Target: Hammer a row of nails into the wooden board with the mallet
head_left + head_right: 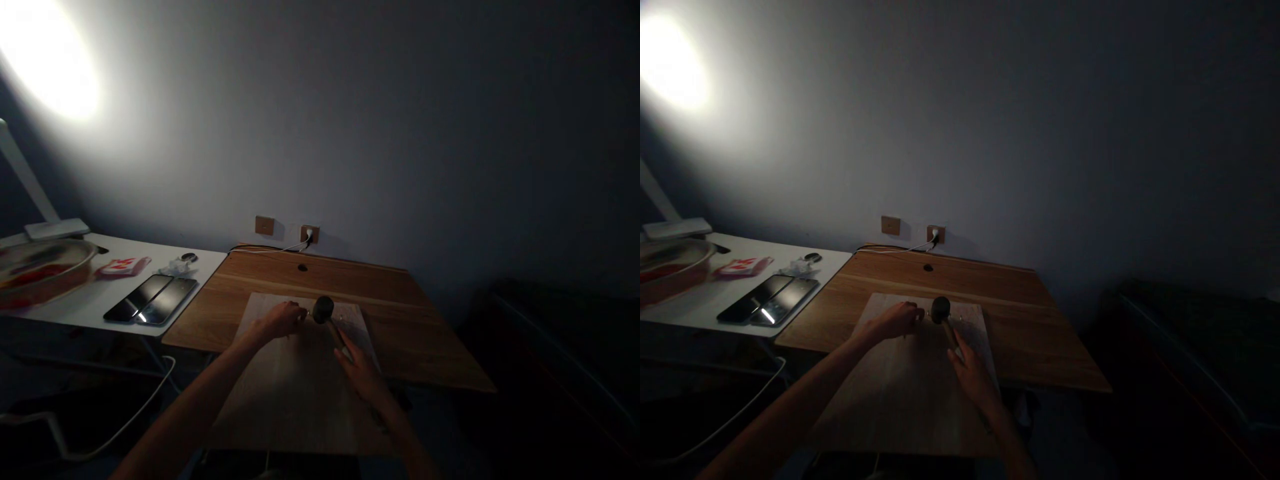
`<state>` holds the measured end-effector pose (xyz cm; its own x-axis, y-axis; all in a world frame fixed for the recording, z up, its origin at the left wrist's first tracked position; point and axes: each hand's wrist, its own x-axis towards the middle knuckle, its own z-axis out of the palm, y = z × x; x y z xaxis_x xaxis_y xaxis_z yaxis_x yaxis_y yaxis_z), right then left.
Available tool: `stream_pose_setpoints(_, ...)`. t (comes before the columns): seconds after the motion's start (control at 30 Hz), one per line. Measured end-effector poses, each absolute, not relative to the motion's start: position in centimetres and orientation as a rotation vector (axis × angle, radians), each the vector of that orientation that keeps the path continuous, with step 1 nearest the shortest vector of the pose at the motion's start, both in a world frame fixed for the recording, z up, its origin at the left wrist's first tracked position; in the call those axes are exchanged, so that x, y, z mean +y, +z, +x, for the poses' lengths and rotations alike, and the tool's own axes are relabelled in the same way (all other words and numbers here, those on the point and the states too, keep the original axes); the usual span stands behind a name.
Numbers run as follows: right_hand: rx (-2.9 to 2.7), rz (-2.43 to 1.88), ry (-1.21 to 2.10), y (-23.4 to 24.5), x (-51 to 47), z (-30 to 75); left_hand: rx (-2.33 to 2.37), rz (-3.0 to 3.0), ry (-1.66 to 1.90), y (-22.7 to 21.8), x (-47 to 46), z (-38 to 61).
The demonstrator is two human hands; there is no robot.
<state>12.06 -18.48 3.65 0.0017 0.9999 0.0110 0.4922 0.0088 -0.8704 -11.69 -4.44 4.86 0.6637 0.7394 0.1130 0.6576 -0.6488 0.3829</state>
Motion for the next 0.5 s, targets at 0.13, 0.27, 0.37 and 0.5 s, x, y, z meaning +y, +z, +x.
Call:
stream_pose_setpoints(0.13,-1.594,-1.606,0.920,4.0,-18.4,11.8,1.219,2.321,0.649,3.7,-3.4,-12.1)
stream_pose_setpoints(0.27,-1.600,-1.581,0.912,4.3,-18.2,11.5,1.243,2.154,0.840,1.9,-2.8,-12.4)
stream_pose_setpoints(0.37,-1.604,-1.555,0.915,4.7,-17.9,11.0,1.205,2.111,0.866,1.0,-2.8,-12.5)
stream_pose_setpoints(0.5,-1.593,-1.531,0.910,5.5,-17.4,9.9,1.224,2.100,0.874,1.0,-2.8,-12.6)
